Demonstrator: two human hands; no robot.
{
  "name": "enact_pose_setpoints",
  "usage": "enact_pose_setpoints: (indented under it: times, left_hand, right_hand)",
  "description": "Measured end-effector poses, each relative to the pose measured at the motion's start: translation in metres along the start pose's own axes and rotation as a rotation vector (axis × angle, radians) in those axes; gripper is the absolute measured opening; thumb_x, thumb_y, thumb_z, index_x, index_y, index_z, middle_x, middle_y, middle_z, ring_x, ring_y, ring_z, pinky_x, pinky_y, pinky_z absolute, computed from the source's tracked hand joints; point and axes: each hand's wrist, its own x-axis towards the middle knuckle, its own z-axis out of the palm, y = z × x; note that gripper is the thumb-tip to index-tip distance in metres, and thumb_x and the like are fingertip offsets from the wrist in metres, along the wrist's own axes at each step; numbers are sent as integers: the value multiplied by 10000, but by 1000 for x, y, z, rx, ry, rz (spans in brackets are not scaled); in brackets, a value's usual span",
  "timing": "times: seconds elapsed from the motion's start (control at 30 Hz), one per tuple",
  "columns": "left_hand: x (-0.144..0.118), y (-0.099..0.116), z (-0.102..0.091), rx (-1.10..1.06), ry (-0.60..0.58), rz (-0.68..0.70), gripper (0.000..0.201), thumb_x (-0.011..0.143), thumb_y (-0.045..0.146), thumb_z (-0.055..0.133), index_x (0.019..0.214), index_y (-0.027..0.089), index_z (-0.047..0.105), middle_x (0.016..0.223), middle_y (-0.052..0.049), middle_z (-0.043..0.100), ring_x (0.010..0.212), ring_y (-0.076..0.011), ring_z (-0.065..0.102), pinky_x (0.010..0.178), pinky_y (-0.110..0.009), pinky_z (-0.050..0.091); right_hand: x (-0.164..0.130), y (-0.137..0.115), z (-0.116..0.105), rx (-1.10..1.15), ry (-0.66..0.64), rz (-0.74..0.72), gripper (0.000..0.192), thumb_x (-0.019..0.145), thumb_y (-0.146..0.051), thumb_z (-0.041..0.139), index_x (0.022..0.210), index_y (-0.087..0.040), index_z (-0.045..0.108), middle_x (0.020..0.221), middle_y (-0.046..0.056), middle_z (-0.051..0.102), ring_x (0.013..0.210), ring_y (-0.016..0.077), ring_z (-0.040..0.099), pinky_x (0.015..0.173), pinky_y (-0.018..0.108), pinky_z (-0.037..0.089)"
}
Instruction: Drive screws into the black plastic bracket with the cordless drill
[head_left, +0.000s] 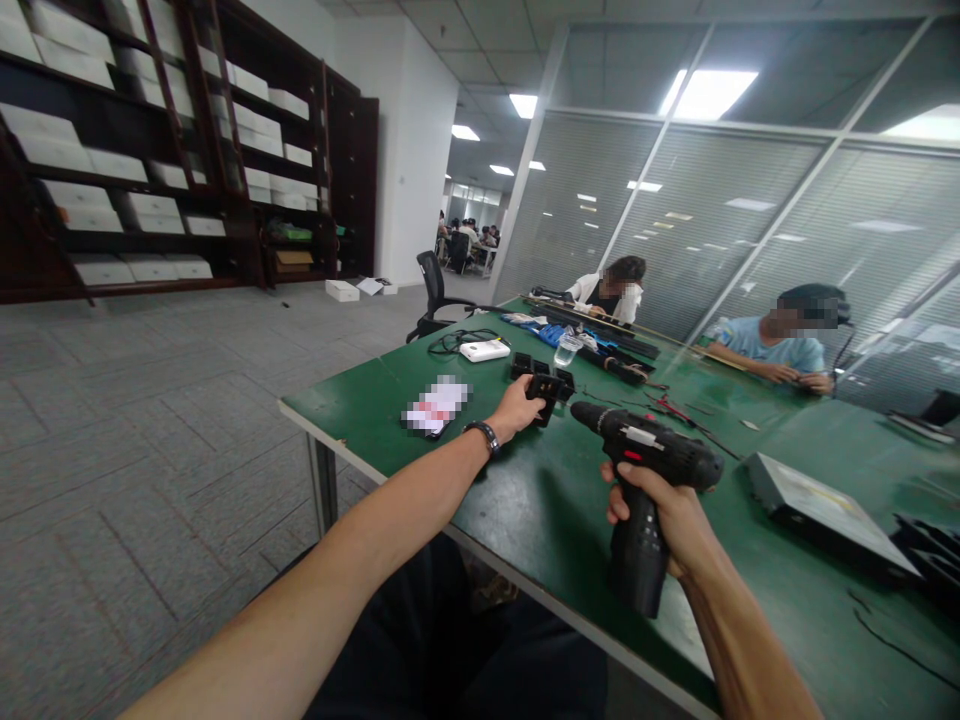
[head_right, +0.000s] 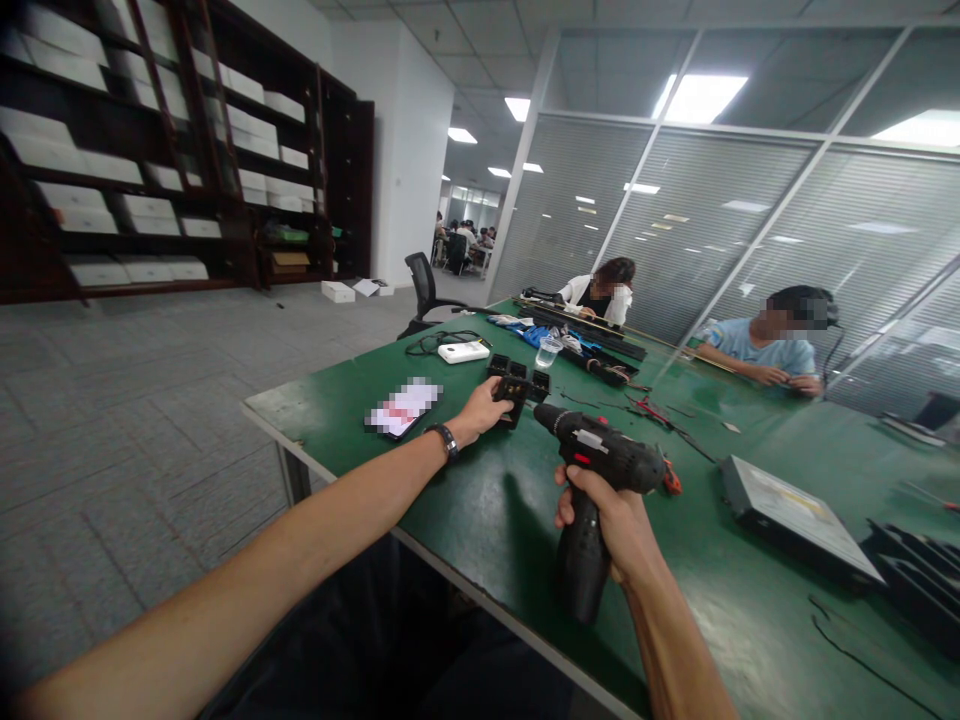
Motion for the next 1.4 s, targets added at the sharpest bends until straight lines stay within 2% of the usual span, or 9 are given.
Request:
enact_pose_setpoints:
  times: [0.17,0.33,0.47,0.63,1.1,1.4]
  left_hand:
    - [0,0,0,39,10,7,389,811,-20,629,1162,147,628,1196,-105,718,1000,-189,692,793,-281,634]
    - [2,-2,1,36,39,3,392,784,-28,658,1130,158,653,1137,-86,742,1015,-183,700,923,-317,618]
    - [3,-3,0,45,32,7,399,777,-19,671,1133,159,658,1123,-87,744,1000,-192,706,949,-367,617]
    - [4,-5,0,56,29,23,379,793,-13,662,1130,160,657,1115,-86,745,1019,-194,706,978,-359,604]
    - [6,-7,0,14,16,-13,380,807,-1,644,1158,141,617,1162,-114,710,947,-186,691,766,-301,640]
    - [7,-7,0,59,39,8,378,796,-21,654,1138,141,641,1149,-99,730,999,-181,690,918,-314,610]
  right_hand:
    - [1,2,1,0,5,-15,303,1032,-462,682,1002,-160,692,713,-46,631,573,119,609,593,275,544]
    - [-2,-1,4,-12,15,-20,308,1043,-466,665,1000,-163,695,660,-61,605,566,127,619,578,269,528]
    - [-2,-3,3,-14,1,-5,311,1038,-468,673,998,-160,697,663,-58,612,576,130,630,579,271,533]
    - [-2,0,3,-6,25,-21,313,1048,-467,661,1003,-159,694,659,-61,601,563,123,622,558,258,527]
    - [-4,-2,4,-12,14,-31,295,1049,-448,666,1007,-157,693,674,-57,611,578,125,630,574,263,533]
    - [-2,1,2,0,14,-23,304,1047,-457,666,990,-159,690,676,-58,608,567,120,619,572,263,536]
